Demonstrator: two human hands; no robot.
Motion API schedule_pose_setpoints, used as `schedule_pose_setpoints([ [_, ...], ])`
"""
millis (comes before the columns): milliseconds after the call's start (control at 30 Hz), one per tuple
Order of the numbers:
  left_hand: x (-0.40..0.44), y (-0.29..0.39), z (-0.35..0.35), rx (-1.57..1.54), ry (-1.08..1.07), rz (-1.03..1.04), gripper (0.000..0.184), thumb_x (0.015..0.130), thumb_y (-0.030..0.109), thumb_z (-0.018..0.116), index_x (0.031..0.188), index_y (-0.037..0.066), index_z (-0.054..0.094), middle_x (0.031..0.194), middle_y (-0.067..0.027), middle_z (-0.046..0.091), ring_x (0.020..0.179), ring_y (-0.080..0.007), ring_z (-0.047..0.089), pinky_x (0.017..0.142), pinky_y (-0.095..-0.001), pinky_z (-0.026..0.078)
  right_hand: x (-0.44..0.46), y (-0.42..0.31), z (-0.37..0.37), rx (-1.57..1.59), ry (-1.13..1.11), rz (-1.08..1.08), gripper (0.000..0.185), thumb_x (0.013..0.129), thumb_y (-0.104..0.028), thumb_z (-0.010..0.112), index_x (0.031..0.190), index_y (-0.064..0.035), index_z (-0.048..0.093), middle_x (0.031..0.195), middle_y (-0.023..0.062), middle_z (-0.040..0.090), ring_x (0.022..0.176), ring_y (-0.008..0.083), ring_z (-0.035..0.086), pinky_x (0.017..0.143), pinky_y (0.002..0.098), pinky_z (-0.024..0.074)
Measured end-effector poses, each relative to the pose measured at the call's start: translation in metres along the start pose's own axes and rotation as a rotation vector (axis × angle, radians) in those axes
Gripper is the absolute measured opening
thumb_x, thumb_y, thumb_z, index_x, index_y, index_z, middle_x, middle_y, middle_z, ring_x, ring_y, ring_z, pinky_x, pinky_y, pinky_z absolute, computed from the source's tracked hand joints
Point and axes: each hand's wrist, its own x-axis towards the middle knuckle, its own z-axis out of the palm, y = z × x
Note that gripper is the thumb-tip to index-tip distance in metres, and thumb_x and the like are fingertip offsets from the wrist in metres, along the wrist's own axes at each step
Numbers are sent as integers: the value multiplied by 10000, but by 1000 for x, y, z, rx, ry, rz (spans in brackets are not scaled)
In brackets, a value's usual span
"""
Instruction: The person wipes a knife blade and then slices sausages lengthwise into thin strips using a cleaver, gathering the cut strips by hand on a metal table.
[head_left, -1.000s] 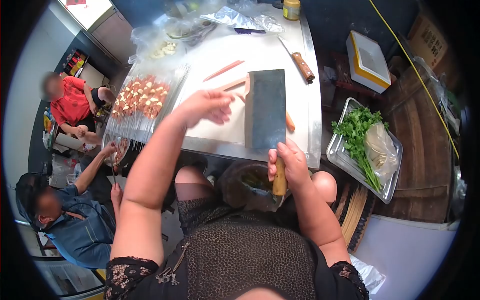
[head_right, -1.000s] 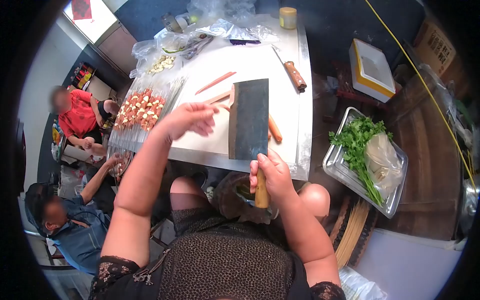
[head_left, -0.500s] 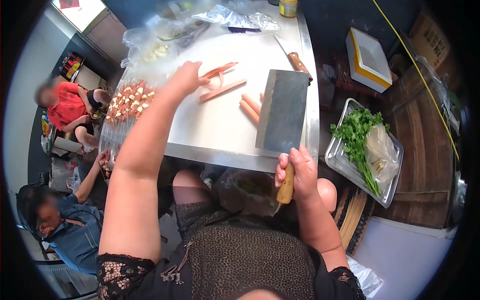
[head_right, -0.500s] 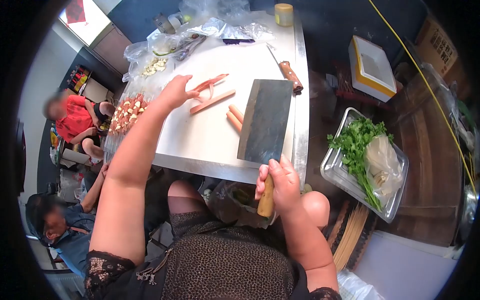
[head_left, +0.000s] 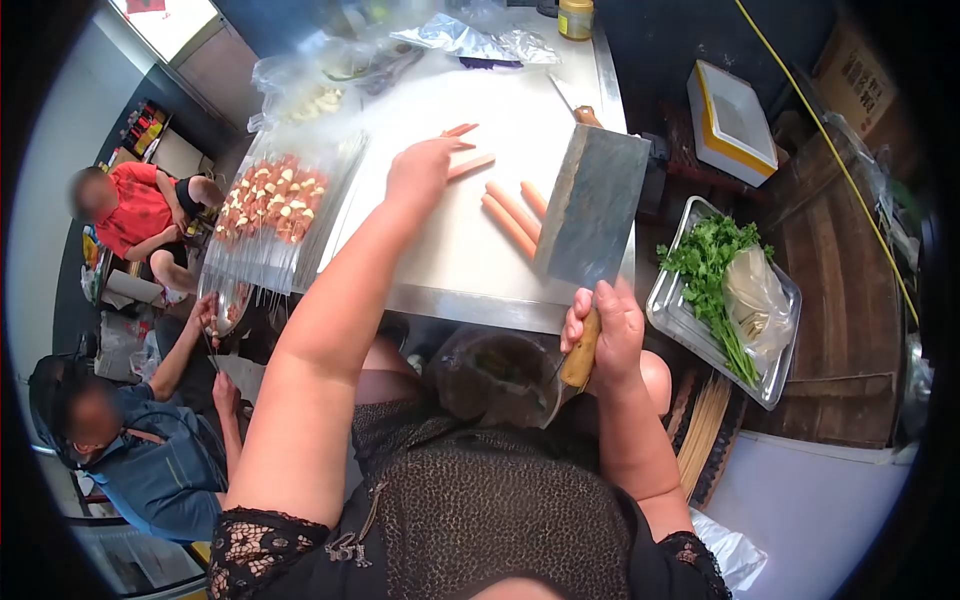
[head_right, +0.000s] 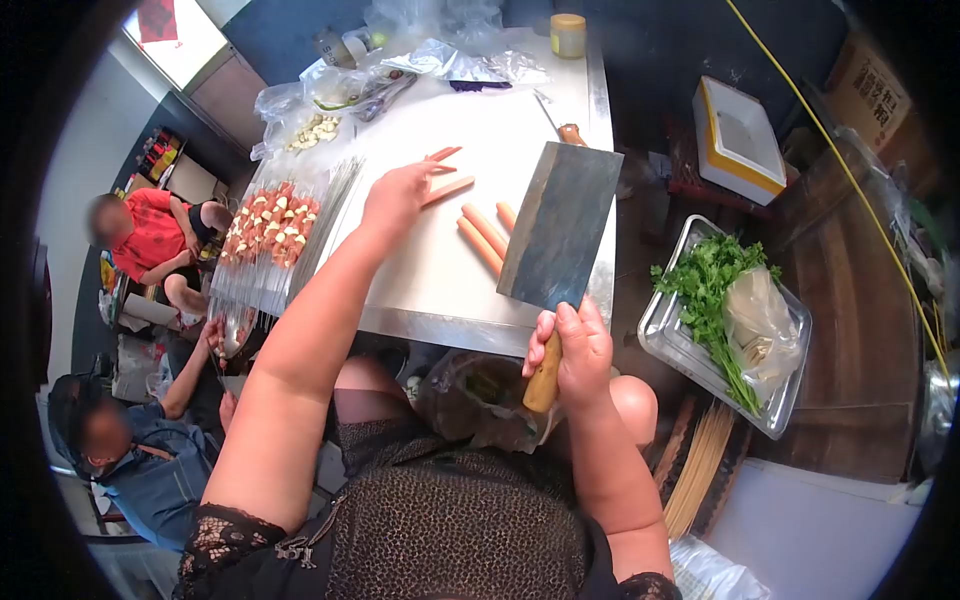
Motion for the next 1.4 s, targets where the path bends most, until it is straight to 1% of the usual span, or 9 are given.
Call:
schedule_pose_setpoints([
  [33, 4, -3, -2, -1, 2, 6, 334, 868, 79, 611, 1198, 52, 655, 1107, -140, 687, 1086, -300, 634, 931, -391, 507, 0, 1, 0, 4, -6, 1, 180, 1036, -223, 459, 1107, -58, 446, 811, 53, 531, 590, 132, 571, 488, 294, 543],
  [100, 14, -24, -7, -317, 68, -437, 368, 890, 48, 557, 1251, 68, 629, 1150, -179, 667, 1070, -327, 639, 930, -402, 502, -2, 2, -1, 9, -10, 1, 185, 1037, -222, 457, 1117, -55, 447, 809, 51, 529, 590, 131, 569, 490, 294, 542],
  [300, 25, -82, 0, 179, -30, -71, 396, 894, 59, 567, 1288, 69, 602, 1157, -196, 662, 1053, -328, 647, 895, -396, 515, 3, -2, -2, -11, -26, 4, 202, 1037, -219, 454, 1142, -46, 454, 801, 47, 520, 592, 128, 565, 492, 292, 539],
  [533, 28, -79, -21, 183, -245, -312, 392, 888, 66, 590, 1277, 105, 618, 1182, -185, 654, 1072, -328, 637, 899, -395, 510, 7, -3, -3, -34, -29, 14, 229, 1035, -226, 455, 1174, -44, 460, 804, 46, 521, 586, 128, 560, 481, 286, 534],
  [600, 23, -103, -10, 312, -69, -12, 383, 874, 67, 622, 1256, 94, 628, 1137, -161, 672, 1013, -309, 655, 864, -386, 523, 5, -2, -3, -27, -36, 27, 254, 1038, -209, 449, 1229, -42, 449, 800, 46, 516, 592, 122, 562, 498, 284, 537],
  [733, 15, -109, 1, 213, -85, 53, 375, 867, 71, 641, 1242, 57, 623, 1075, -151, 684, 962, -291, 664, 853, -364, 526, 6, -2, -4, -39, -30, 23, 264, 1038, -207, 450, 1246, -44, 448, 800, 44, 514, 591, 123, 562, 499, 282, 536],
  [1033, 33, -88, -28, 63, -153, -220, 426, 801, -40, 610, 1217, 47, 635, 865, -79, 641, 791, -160, 616, 748, -300, 510, 7, 1, -5, -49, -31, 28, 252, 1037, -217, 460, 1226, -50, 461, 801, 43, 518, 594, 122, 563, 498, 282, 538],
  [1100, 38, -85, -36, 18, -90, 17, 432, 795, -39, 632, 1218, 51, 634, 862, -66, 636, 792, -139, 608, 745, -283, 508, 8, 1, -5, -48, -28, 30, 256, 1036, -219, 461, 1231, -51, 459, 802, 43, 518, 595, 122, 564, 499, 283, 539],
  [1400, 14, -84, -10, 50, -221, 29, 379, 803, 1, 658, 1177, 68, 669, 982, -118, 707, 843, -242, 667, 776, -341, 530, 6, 1, -6, -61, -38, 27, 277, 1039, -221, 456, 1253, -45, 446, 804, 45, 520, 604, 119, 566, 506, 283, 540],
])
